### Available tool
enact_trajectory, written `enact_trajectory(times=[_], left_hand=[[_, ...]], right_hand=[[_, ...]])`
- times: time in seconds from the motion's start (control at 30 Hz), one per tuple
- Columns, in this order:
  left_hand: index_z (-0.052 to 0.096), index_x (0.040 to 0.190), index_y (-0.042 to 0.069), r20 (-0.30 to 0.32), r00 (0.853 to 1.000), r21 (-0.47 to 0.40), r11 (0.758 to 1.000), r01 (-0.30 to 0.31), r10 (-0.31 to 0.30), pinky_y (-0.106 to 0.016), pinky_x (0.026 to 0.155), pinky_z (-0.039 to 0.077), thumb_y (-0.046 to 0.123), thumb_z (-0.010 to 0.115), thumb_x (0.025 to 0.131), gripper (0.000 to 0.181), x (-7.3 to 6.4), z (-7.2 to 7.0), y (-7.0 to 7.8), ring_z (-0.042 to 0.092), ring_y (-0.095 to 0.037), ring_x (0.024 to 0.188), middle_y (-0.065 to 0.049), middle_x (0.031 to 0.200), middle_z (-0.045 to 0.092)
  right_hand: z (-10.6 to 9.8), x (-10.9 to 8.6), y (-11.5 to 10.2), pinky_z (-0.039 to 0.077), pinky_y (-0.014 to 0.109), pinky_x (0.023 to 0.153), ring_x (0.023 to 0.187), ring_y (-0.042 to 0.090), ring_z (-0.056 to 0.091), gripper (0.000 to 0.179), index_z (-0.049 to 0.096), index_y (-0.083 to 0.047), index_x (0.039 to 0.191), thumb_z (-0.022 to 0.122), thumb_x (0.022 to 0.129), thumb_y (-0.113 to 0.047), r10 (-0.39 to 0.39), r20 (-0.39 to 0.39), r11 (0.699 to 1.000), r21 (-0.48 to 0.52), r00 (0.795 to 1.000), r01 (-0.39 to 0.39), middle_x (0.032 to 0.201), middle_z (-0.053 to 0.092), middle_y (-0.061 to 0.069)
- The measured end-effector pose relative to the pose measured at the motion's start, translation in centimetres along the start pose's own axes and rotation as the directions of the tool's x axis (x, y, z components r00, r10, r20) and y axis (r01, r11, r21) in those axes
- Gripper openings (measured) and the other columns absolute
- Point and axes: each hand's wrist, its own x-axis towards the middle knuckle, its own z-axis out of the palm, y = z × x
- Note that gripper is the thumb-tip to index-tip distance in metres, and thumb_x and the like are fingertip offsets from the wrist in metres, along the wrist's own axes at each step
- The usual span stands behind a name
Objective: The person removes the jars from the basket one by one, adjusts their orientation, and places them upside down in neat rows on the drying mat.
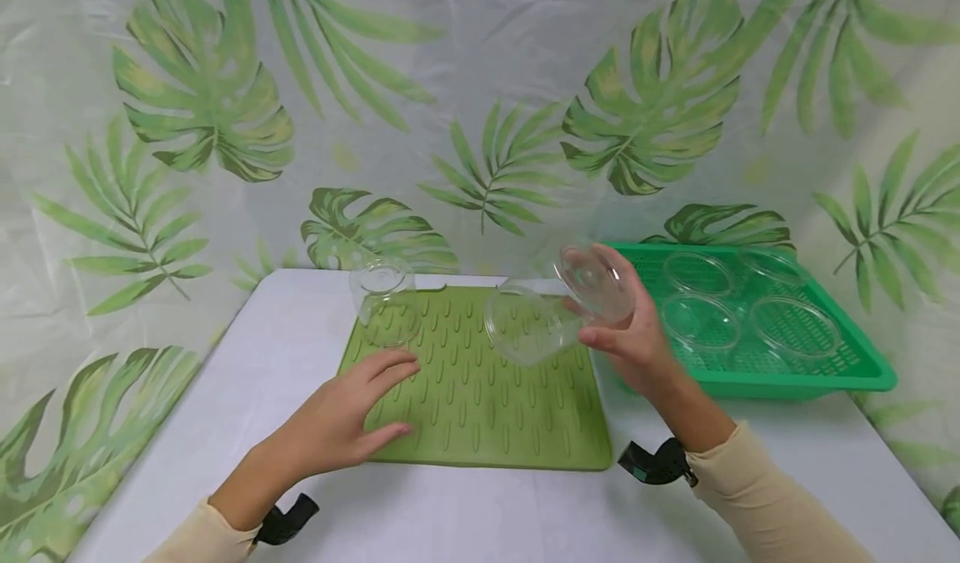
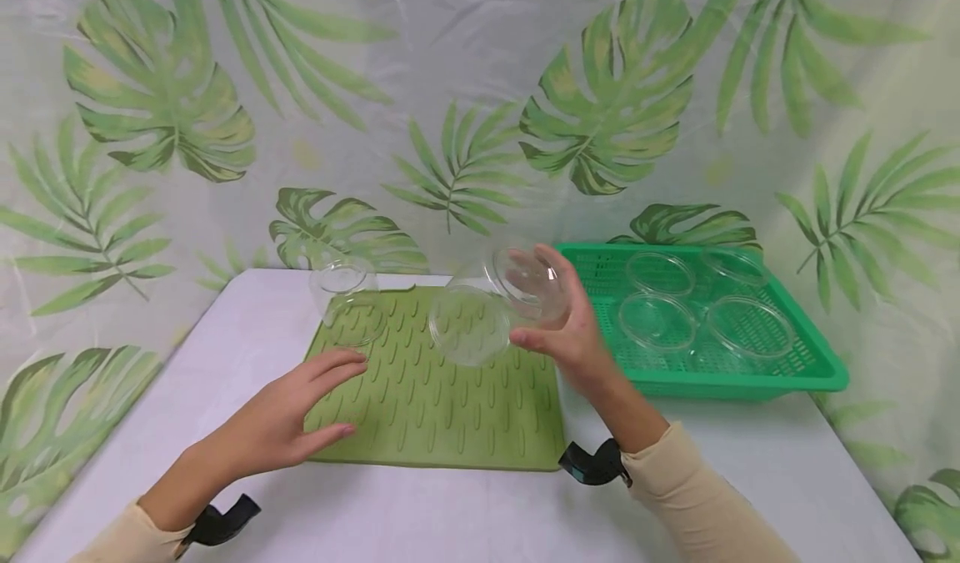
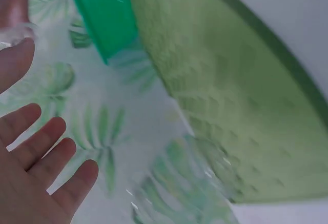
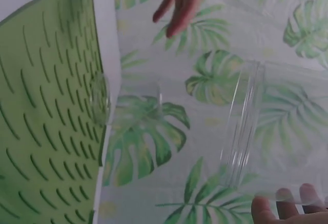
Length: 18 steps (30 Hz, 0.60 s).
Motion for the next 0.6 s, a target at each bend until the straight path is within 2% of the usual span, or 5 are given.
enact_trajectory(times=[0.1,0.2,0.33,0.5,0.6], left_hand=[[0.055,0.138,0.008,0.025,0.999,0.047,0.998,0.038,-0.039,-0.043,0.100,0.054,0.031,0.085,0.077,0.072,-1.5,0.0,-1.1,0.057,-0.026,0.129,-0.008,0.140,0.056],[0.056,0.136,0.005,0.055,0.996,0.070,0.995,0.072,-0.076,-0.045,0.099,0.054,0.031,0.085,0.077,0.070,-2.5,0.4,-2.2,0.059,-0.028,0.126,-0.010,0.137,0.058],[0.056,0.136,0.003,0.112,0.982,0.073,0.987,0.144,-0.152,-0.048,0.102,0.051,0.030,0.084,0.078,0.071,-3.6,1.3,-3.4,0.058,-0.033,0.127,-0.014,0.138,0.058],[0.051,0.140,0.000,0.199,0.943,0.054,0.964,0.261,-0.267,-0.054,0.108,0.046,0.033,0.082,0.079,0.076,-4.6,2.3,-4.7,0.051,-0.040,0.133,-0.022,0.144,0.051],[0.049,0.143,-0.001,0.255,0.912,0.058,0.946,0.318,-0.322,-0.056,0.109,0.044,0.036,0.081,0.080,0.080,-5.1,2.7,-5.3,0.047,-0.043,0.136,-0.025,0.148,0.046]], right_hand=[[0.0,0.0,-0.7,0.050,0.029,0.106,0.136,0.013,0.051,0.083,0.034,-0.012,0.148,0.081,0.080,-0.004,0.027,-0.001,0.997,-0.070,1.000,-0.027,0.147,0.051,0.001],[-0.2,-0.2,-1.4,0.049,0.026,0.107,0.135,0.014,0.050,0.087,0.031,-0.010,0.150,0.080,0.079,-0.001,0.044,-0.008,0.986,-0.160,0.999,-0.045,0.149,0.049,0.002],[-0.3,-0.2,-2.2,0.049,0.024,0.106,0.135,0.014,0.050,0.091,0.028,-0.008,0.152,0.080,0.078,0.003,0.056,-0.007,0.965,-0.257,0.998,-0.056,0.150,0.047,0.003],[-0.6,0.0,-2.9,0.052,0.023,0.103,0.134,0.012,0.051,0.092,0.027,-0.010,0.154,0.080,0.079,0.003,0.080,-0.017,0.945,-0.316,0.997,-0.081,0.149,0.048,-0.001],[-1.0,0.1,-3.3,0.051,0.019,0.102,0.134,0.008,0.050,0.096,0.023,-0.010,0.155,0.079,0.079,0.003,0.120,-0.030,0.914,-0.388,0.992,-0.122,0.149,0.047,-0.003]])
